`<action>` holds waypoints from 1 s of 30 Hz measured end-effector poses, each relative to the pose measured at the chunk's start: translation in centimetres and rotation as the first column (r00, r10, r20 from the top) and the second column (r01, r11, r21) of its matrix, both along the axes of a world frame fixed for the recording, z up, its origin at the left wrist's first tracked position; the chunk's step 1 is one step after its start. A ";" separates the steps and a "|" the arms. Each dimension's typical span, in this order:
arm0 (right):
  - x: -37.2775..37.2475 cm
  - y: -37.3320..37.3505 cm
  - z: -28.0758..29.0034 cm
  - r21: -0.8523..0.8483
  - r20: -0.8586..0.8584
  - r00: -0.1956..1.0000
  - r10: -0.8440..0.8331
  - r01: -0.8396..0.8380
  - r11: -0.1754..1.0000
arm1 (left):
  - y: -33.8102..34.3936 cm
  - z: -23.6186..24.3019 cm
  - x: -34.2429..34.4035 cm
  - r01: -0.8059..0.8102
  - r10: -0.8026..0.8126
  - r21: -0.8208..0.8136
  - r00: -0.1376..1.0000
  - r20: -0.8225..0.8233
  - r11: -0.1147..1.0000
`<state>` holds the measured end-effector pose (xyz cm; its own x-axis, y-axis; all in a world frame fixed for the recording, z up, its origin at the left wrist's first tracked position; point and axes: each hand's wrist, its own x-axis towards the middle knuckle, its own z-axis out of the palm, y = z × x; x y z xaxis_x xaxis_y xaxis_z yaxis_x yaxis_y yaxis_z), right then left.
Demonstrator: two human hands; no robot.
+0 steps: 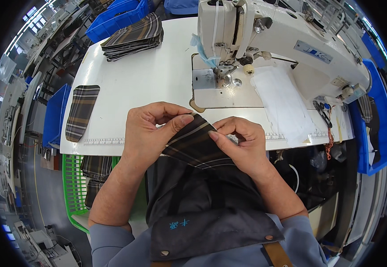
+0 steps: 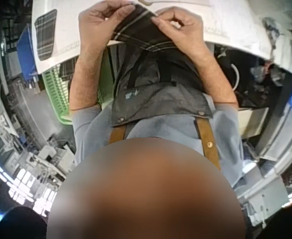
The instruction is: The recorder is using an industrial sewing machine to sew pockets onto plaid fabric pieces, likely for clothing or bags.
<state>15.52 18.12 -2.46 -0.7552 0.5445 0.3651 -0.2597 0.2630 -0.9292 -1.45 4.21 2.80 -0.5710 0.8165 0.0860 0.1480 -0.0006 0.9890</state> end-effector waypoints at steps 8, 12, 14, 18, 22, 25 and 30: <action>-0.6 0.1 -1.1 -0.107 -0.040 0.999 0.008 -0.012 0.994 | 0.9 -0.1 -0.8 0.016 -0.017 -0.035 1.000 -0.024 0.999; -0.6 0.5 -0.8 -0.121 0.011 1.000 0.003 -0.001 0.993 | 2.4 -0.8 -1.8 0.035 -0.036 -0.079 0.999 -0.015 0.996; -0.8 1.3 0.3 0.227 0.147 0.989 -0.019 -0.015 0.974 | 3.5 -1.1 -2.5 0.029 -0.036 -0.113 0.997 -0.063 0.993; -1.9 3.8 0.1 0.441 0.114 0.994 0.001 -0.051 0.896 | 6.9 -2.2 -4.7 0.025 -0.112 -0.239 0.926 -0.361 0.971; -3.5 6.9 -1.0 0.662 0.180 0.983 -0.029 -0.099 0.743 | 11.0 -3.7 -5.9 -0.010 -0.191 -0.374 0.847 -0.496 0.927; -4.3 8.5 -1.2 0.824 0.183 0.980 -0.075 -0.111 0.555 | 12.9 -5.1 -6.5 -0.044 -0.181 -0.366 0.810 -0.558 0.929; -4.6 9.3 -2.0 0.855 0.117 0.956 -0.267 0.040 0.517 | 14.6 -6.3 -7.2 -0.030 -0.153 -0.315 0.827 -0.541 0.949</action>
